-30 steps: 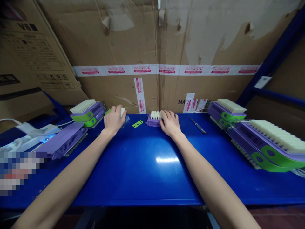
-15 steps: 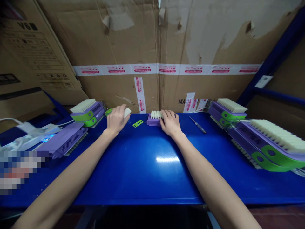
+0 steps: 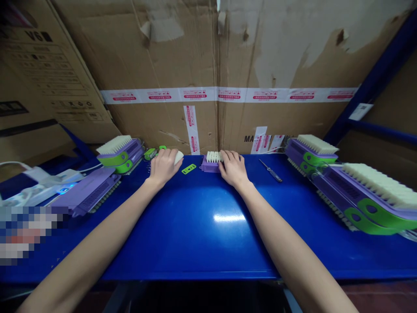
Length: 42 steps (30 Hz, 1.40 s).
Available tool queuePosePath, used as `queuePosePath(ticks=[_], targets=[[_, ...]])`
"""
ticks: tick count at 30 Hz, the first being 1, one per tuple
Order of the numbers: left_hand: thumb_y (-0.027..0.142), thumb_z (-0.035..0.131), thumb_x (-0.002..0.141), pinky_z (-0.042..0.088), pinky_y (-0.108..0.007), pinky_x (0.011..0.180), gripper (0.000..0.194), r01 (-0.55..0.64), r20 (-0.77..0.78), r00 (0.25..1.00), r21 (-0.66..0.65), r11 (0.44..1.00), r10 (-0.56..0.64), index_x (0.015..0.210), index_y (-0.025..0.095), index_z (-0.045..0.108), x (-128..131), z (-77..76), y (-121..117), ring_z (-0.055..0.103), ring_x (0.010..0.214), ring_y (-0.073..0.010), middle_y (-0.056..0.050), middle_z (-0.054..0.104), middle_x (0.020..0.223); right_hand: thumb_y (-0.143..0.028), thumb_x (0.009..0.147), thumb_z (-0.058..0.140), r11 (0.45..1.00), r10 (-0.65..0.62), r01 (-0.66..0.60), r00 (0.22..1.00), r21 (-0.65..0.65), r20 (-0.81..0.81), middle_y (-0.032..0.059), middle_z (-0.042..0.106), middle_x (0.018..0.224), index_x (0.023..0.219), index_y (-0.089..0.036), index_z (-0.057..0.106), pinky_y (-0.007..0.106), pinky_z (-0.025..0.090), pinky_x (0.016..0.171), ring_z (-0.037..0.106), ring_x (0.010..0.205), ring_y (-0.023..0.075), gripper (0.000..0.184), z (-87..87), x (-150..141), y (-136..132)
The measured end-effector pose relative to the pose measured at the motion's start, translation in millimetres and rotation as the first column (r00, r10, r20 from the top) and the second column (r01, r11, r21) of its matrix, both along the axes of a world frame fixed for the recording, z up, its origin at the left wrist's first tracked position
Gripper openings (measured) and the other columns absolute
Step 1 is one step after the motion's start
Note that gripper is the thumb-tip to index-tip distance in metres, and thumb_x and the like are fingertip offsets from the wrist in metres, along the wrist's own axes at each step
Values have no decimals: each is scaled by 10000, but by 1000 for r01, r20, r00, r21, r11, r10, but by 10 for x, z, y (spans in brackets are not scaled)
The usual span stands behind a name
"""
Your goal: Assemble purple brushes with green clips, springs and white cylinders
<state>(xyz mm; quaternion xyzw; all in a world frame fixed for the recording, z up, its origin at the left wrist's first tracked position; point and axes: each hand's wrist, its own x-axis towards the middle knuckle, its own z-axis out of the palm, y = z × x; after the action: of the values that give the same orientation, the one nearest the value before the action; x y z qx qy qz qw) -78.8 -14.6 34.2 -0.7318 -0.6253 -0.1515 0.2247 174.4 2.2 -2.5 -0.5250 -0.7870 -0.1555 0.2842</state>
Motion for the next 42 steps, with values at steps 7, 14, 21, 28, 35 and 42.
queuePosePath(ticks=[7, 14, 21, 28, 35, 42], targets=[[318, 392, 885, 372, -456, 849, 352, 46, -103, 993, -87, 995, -55, 985, 76, 627, 88, -82, 32, 469, 1049, -357, -213, 608, 957, -352, 920, 352, 1000, -28, 28, 999, -7, 33, 140, 534, 1341, 1342, -119, 452, 432, 350, 945, 428, 1216, 286, 492, 9, -2, -6], [331, 402, 875, 373, -446, 856, 363, -49, -69, 997, -86, 995, 44, 995, 101, 657, 97, -116, 34, 467, 1078, -360, -194, 588, 1007, -350, 919, 346, 1000, -28, 28, 999, -1, 29, 142, 537, 1337, 1340, -118, 455, 431, 350, 943, 431, 1212, 291, 492, 8, -2, -6], [312, 331, 890, 394, -439, 834, 418, -197, 45, 979, -18, 980, 198, 1060, 72, 628, -25, 44, 32, 483, 1073, -363, -227, 578, 1062, -347, 917, 353, 1000, -23, 23, 1000, -9, -4, 148, 545, 1329, 1336, -111, 462, 447, 340, 955, 438, 1210, 297, 493, 15, 1, -7], [283, 421, 830, 429, -452, 794, 383, -448, 153, 869, -158, 880, 470, 1051, 59, 637, -493, 63, 131, 565, 1031, -378, -270, 616, 1067, -349, 920, 346, 1000, -26, 26, 1000, -5, 4, 141, 544, 1332, 1333, -112, 461, 438, 335, 954, 434, 1214, 291, 490, 15, 1, -12], [215, 454, 822, 430, -453, 819, 300, -446, 168, 855, -242, 861, 490, 1010, 86, 650, -616, 24, 173, 618, 1008, -361, -263, 642, 1058, -345, 926, 348, 999, -41, 41, 999, -1, 33, 150, 538, 1338, 1335, -109, 456, 428, 342, 952, 435, 1219, 288, 484, 20, -4, -18], [170, 400, 863, 432, -452, 848, 297, -429, 178, 876, -138, 892, 449, 1066, 76, 594, -581, 112, 157, 600, 1020, -343, -239, 637, 1052, -345, 923, 349, 1000, -27, 27, 1000, -3, 6, 153, 539, 1336, 1332, -106, 463, 435, 337, 957, 433, 1220, 294, 487, 13, 0, -11]])
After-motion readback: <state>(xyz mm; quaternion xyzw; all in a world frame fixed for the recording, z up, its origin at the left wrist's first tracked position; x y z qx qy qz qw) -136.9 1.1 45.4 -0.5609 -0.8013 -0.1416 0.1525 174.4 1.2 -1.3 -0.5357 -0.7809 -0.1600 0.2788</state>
